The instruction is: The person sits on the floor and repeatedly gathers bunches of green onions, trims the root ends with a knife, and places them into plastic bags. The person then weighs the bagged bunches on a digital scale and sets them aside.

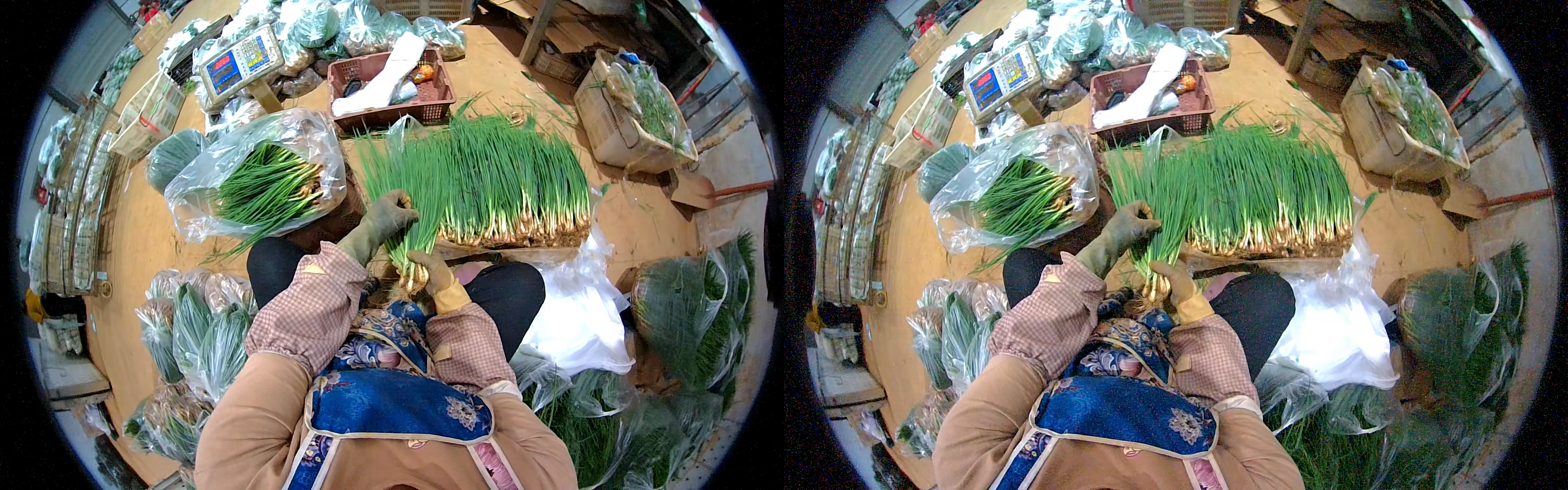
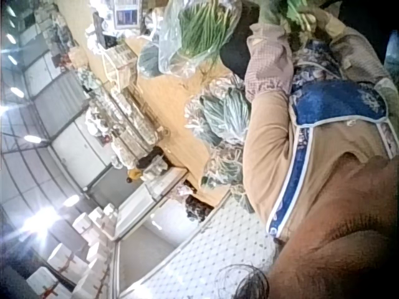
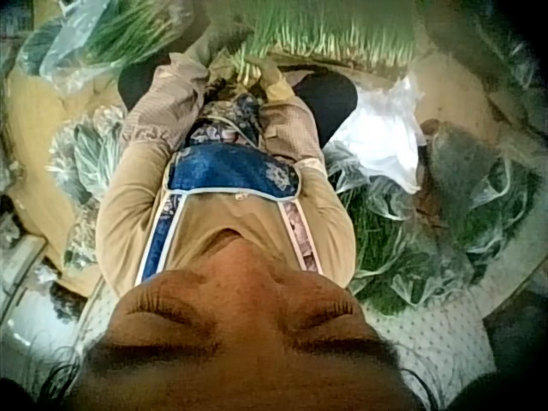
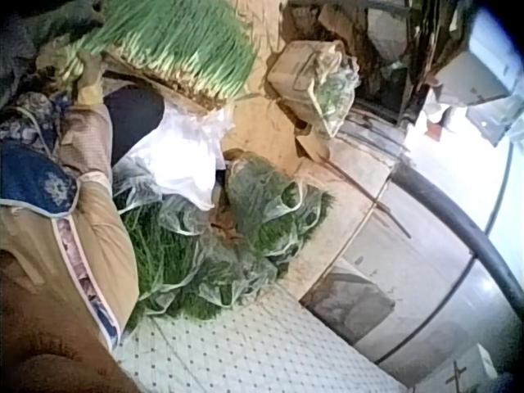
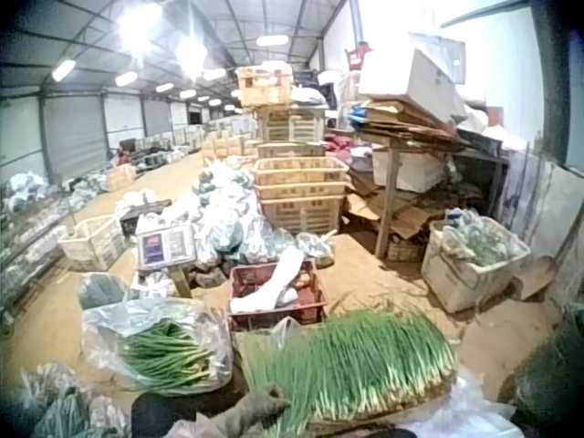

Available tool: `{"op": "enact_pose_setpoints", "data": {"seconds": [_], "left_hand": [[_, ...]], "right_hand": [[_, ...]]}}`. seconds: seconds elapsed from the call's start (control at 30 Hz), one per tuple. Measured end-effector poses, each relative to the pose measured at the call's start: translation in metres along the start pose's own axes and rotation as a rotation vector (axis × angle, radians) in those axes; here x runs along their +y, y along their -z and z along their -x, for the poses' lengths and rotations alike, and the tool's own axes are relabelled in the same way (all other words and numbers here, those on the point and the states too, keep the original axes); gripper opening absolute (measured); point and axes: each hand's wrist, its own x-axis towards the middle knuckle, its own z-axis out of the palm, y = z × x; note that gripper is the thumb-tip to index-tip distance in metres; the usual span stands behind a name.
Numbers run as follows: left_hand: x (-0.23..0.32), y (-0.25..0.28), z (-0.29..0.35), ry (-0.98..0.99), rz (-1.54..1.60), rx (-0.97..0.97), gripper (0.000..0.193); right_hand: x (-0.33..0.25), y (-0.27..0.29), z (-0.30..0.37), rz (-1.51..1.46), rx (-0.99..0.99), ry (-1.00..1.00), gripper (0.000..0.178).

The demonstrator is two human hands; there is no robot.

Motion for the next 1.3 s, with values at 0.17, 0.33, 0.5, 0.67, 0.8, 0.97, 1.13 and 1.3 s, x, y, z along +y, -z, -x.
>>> {"op": "enact_pose_setpoints", "data": {"seconds": [0.17,0.33,0.5,0.67,0.8,0.97,1.13,1.3], "left_hand": [[-0.011,0.001,0.004,-0.019,0.326,0.178,0.017],[0.033,0.024,0.003,-0.096,0.550,0.310,0.010],[0.028,0.062,0.000,-0.109,0.603,0.219,0.011],[0.037,0.044,0.023,-0.084,0.691,0.101,0.014],[0.051,0.038,0.049,-0.184,0.566,0.035,0.013],[0.010,0.042,0.049,-0.049,0.550,0.093,0.029],[-0.037,0.054,0.047,-0.286,-0.080,0.557,0.055],[-0.014,-0.010,0.065,-0.317,-0.459,0.321,0.057]], "right_hand": [[-0.026,-0.017,0.006,-0.155,0.055,-0.117,0.023],[-0.017,-0.018,0.007,-0.073,0.190,-0.009,0.030],[-0.033,-0.016,0.007,-0.518,-0.011,-0.111,0.037],[-0.033,-0.025,0.007,-0.488,0.014,-0.008,0.038],[-0.035,-0.016,0.006,-0.639,0.025,-0.130,0.040],[-0.032,-0.003,0.005,-0.763,0.051,-0.119,0.038],[-0.043,-0.019,0.010,-0.678,0.039,-0.111,0.030],[-0.035,-0.007,0.010,-0.519,0.113,-0.005,0.030]]}}
